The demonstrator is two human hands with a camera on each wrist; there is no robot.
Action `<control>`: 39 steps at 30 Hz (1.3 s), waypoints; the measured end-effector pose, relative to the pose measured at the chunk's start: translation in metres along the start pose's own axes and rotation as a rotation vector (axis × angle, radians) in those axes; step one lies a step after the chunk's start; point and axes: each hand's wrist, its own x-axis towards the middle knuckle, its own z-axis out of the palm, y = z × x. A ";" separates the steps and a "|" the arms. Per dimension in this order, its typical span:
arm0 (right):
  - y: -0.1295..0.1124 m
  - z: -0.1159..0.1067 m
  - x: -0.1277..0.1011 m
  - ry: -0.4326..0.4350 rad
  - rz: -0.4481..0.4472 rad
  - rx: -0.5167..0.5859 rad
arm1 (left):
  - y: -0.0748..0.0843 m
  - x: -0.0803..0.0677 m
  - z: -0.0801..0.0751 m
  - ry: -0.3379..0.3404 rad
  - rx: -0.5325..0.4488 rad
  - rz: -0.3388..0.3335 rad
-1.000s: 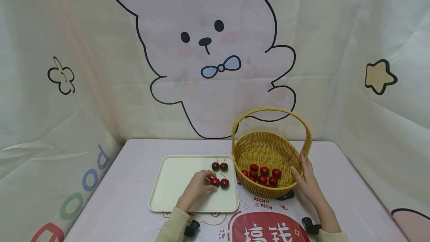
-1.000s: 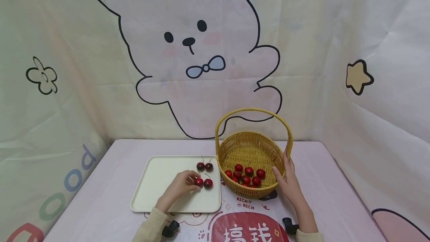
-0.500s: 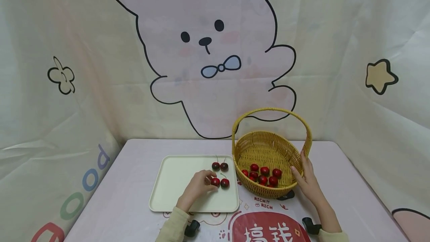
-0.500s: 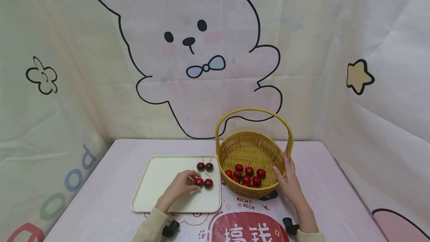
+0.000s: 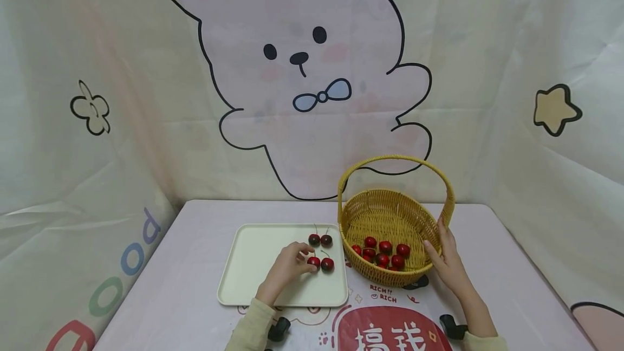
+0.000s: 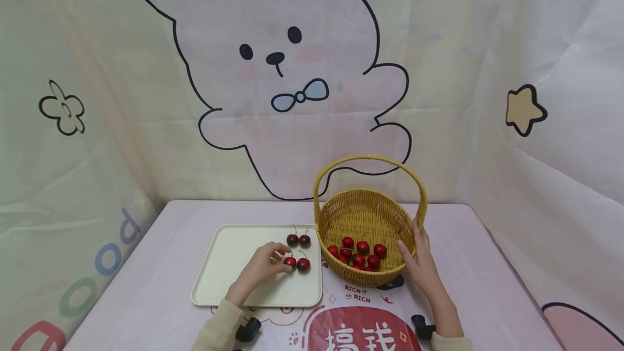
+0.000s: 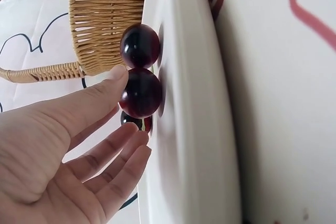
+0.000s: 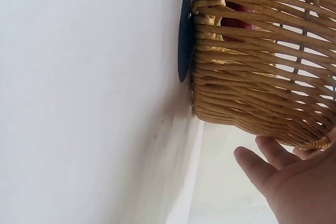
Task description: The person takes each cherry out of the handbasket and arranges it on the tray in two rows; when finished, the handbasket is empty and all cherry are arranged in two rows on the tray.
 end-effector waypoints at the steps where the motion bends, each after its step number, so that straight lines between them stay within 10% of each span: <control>1: 0.000 0.000 0.000 0.001 0.000 -0.001 | 0.001 0.000 0.000 0.006 -0.006 -0.002; 22: 0.000 0.001 0.000 -0.001 0.008 0.013 | 0.013 0.004 0.000 0.044 -0.203 0.079; 39: -0.001 0.001 -0.001 0.003 0.013 0.000 | 0.060 0.021 0.023 0.002 -0.266 0.274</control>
